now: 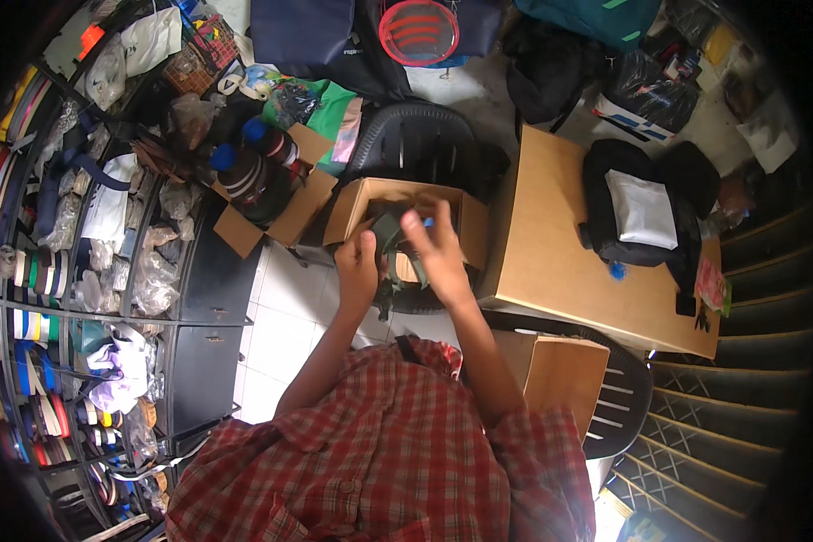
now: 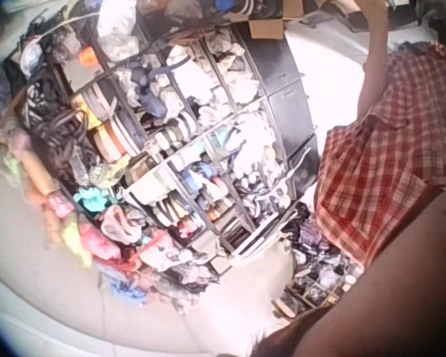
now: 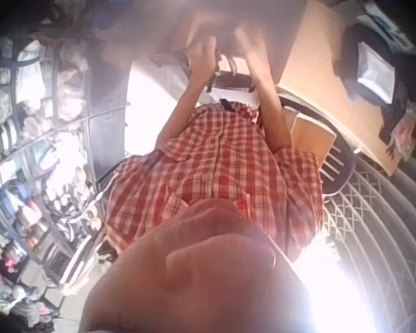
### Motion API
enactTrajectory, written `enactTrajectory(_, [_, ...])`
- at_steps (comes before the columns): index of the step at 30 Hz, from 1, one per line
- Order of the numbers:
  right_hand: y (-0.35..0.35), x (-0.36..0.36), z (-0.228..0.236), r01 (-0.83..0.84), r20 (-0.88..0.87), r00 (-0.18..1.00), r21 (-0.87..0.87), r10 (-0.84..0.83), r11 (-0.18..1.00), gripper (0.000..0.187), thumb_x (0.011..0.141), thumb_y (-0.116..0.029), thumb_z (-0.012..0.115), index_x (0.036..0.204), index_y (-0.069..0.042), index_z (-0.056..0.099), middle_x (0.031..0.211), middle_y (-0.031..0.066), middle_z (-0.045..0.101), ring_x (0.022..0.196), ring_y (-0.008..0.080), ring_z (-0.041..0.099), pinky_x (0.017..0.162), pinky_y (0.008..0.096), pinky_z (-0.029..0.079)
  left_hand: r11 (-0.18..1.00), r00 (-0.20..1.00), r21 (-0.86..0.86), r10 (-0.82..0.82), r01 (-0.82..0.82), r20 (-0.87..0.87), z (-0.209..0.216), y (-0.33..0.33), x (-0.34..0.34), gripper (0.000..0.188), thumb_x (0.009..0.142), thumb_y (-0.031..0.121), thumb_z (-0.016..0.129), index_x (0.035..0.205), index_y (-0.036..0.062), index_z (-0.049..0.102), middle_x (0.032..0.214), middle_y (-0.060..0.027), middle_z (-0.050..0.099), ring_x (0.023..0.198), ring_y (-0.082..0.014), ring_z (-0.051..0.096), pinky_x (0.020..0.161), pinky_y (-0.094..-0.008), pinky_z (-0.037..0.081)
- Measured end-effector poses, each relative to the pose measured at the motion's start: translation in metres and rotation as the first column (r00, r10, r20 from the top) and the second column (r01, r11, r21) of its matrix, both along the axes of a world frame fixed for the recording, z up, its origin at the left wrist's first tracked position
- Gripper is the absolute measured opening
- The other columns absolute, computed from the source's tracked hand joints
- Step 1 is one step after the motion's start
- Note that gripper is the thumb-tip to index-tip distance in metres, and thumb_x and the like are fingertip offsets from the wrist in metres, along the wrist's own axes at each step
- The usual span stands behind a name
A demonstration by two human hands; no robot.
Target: The person handles a roll of green webbing, unrolls a section to check its quality, and manipulates a black strap with a buckle in a cluttered storage room.
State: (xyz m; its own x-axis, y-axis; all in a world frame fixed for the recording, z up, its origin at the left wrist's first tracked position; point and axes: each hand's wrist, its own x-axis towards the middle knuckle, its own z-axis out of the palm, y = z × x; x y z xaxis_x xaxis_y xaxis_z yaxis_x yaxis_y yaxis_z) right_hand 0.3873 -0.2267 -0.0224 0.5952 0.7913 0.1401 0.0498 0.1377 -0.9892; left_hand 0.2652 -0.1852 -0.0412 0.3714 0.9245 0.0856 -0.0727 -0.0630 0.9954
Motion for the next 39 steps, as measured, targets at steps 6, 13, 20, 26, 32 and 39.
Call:
enactTrajectory(6, [-0.002,0.005,0.003,-0.159,-0.194,0.969,-0.020,0.152,0.987,0.055,0.083,-0.029,0.076,0.120,0.003,0.052,0.097,0.0118,0.065,0.083,0.0153,0.063,0.070,0.0273,0.053,0.947,0.987,0.304,0.139,-0.108,-0.083,0.000,-0.003,0.010,0.028,0.095,0.015,0.056,0.115,-0.0047,0.061,0.081,-0.0095,0.063,0.063,-0.0116,0.058,0.054,-0.0255,0.045])
enactTrajectory(13, [-0.005,0.025,-0.012,-0.015,-0.462,0.886,-0.102,-0.034,0.995,0.053,0.086,-0.039,0.069,0.111,0.006,0.057,0.090,0.0102,0.064,0.071,0.0162,0.063,0.062,0.0285,0.053,0.950,0.984,0.310,0.077,-0.024,-0.158,-0.009,-0.015,0.012,0.028,0.085,0.014,0.070,0.108,-0.0017,0.066,0.090,-0.0159,0.069,0.068,-0.0225,0.065,0.061,-0.0295,0.049])
enactTrajectory(20, [-0.012,0.027,-0.003,-0.172,-0.681,0.729,-0.089,0.066,0.981,0.054,0.091,-0.050,0.057,0.101,0.003,0.062,0.084,0.0103,0.066,0.063,0.0167,0.060,0.050,0.0280,0.045,0.838,0.974,0.504,0.226,-0.207,0.024,-0.012,-0.015,0.023,0.014,0.081,0.008,0.073,0.086,-0.0034,0.066,0.075,-0.0052,0.067,0.056,-0.0082,0.058,0.049,-0.0244,0.043])
enactTrajectory(26, [-0.010,0.025,-0.013,-0.054,-0.691,0.722,-0.093,-0.026,0.994,0.057,0.090,-0.054,0.054,0.103,0.001,0.060,0.088,0.0119,0.066,0.072,0.0193,0.064,0.056,0.0304,0.051,0.849,0.981,0.507,0.193,-0.148,-0.036,-0.015,-0.015,0.022,0.015,0.079,0.007,0.075,0.079,0.0000,0.062,0.074,-0.0091,0.061,0.058,-0.0210,0.059,0.054,-0.0290,0.045])
enactTrajectory(32, [-0.008,0.021,-0.015,-0.169,-0.738,0.667,-0.019,0.100,0.985,0.054,0.090,-0.061,0.045,0.105,-0.012,0.059,0.092,0.0048,0.065,0.078,0.0163,0.060,0.059,0.0293,0.043,0.994,0.996,0.106,0.015,-0.023,0.083,-0.028,-0.014,0.021,0.019,0.087,0.008,0.067,0.101,-0.0024,0.059,0.073,-0.0047,0.058,0.055,-0.0101,0.052,0.051,-0.0236,0.043])
enactTrajectory(39, [-0.006,0.023,-0.039,-0.341,-0.594,0.800,-0.330,0.087,0.880,0.061,0.093,-0.063,0.039,0.111,-0.008,0.058,0.087,0.0061,0.063,0.066,0.0145,0.054,0.057,0.0289,0.040,0.981,0.983,0.081,-0.182,0.179,0.031,-0.031,-0.005,0.007,0.035,0.100,0.015,0.046,0.128,-0.0034,0.051,0.080,-0.0060,0.061,0.066,-0.0110,0.060,0.064,-0.0274,0.053])
